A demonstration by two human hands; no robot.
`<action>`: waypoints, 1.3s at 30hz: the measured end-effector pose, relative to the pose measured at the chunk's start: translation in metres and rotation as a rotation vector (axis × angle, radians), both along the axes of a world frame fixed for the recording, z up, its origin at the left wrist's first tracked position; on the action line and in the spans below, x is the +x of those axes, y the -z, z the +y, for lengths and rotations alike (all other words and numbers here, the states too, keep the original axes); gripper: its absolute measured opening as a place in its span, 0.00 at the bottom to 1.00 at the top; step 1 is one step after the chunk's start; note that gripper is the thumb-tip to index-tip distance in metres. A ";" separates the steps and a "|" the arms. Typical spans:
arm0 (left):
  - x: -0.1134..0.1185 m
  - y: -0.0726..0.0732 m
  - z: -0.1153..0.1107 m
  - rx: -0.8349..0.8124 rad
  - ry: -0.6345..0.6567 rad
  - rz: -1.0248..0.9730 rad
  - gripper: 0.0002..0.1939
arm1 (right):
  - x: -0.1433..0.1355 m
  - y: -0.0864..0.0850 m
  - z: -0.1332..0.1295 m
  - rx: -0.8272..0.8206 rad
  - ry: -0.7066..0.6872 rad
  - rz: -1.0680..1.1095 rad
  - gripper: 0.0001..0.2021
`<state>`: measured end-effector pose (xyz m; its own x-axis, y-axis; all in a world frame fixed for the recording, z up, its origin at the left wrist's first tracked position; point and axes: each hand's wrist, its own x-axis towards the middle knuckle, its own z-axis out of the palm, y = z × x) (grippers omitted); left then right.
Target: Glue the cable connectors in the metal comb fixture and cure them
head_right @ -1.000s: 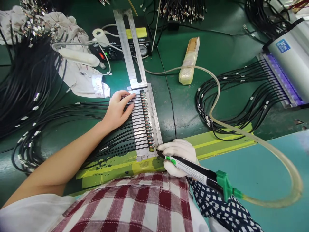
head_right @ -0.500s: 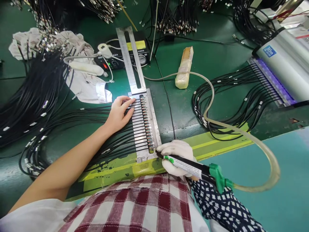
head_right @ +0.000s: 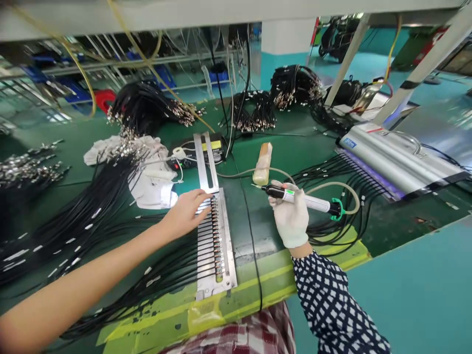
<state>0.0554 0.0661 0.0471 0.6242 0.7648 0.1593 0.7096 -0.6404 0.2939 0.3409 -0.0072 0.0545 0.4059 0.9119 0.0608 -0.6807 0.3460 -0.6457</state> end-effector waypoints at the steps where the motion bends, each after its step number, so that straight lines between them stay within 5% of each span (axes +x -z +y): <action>1: 0.019 -0.008 0.004 -0.025 0.026 0.004 0.16 | 0.007 -0.002 0.005 0.027 0.036 0.023 0.15; 5: 0.112 -0.024 0.040 -0.140 0.008 -0.018 0.14 | 0.031 0.005 0.008 0.060 0.160 0.115 0.16; 9: 0.190 -0.026 0.090 -0.164 -0.175 -0.040 0.19 | 0.046 0.015 0.006 0.020 0.184 0.188 0.16; 12: 0.217 -0.018 0.110 -0.281 -0.318 -0.038 0.27 | 0.049 0.017 0.007 -0.004 0.181 0.208 0.16; 15: 0.220 -0.009 0.111 -0.385 -0.323 -0.056 0.25 | 0.049 0.017 0.008 -0.011 0.168 0.196 0.16; 18: 0.212 -0.016 0.103 -0.377 -0.258 -0.140 0.20 | 0.050 0.015 0.006 0.002 0.114 0.214 0.16; 20: 0.201 -0.034 0.097 -0.299 -0.227 -0.228 0.21 | 0.051 0.010 0.001 0.038 0.041 0.262 0.15; 24: 0.159 -0.086 0.075 0.070 -0.078 -0.425 0.25 | 0.053 0.000 -0.010 0.145 -0.010 0.315 0.12; 26: 0.125 -0.098 0.055 0.270 0.037 -0.389 0.21 | 0.052 -0.002 -0.013 0.142 0.020 0.287 0.12; 28: 0.088 -0.094 0.030 0.297 0.077 -0.200 0.18 | 0.049 -0.002 -0.013 0.105 0.026 0.237 0.13; 32: 0.026 -0.057 -0.012 0.175 -0.005 0.080 0.15 | 0.032 0.002 -0.007 0.000 -0.024 0.134 0.15; 35: 0.000 -0.038 -0.031 0.129 -0.052 0.119 0.15 | 0.009 0.001 -0.003 -0.051 -0.011 0.046 0.14; 39: -0.013 -0.034 -0.046 0.127 -0.050 0.154 0.19 | -0.021 -0.007 -0.003 -0.070 -0.144 -0.132 0.15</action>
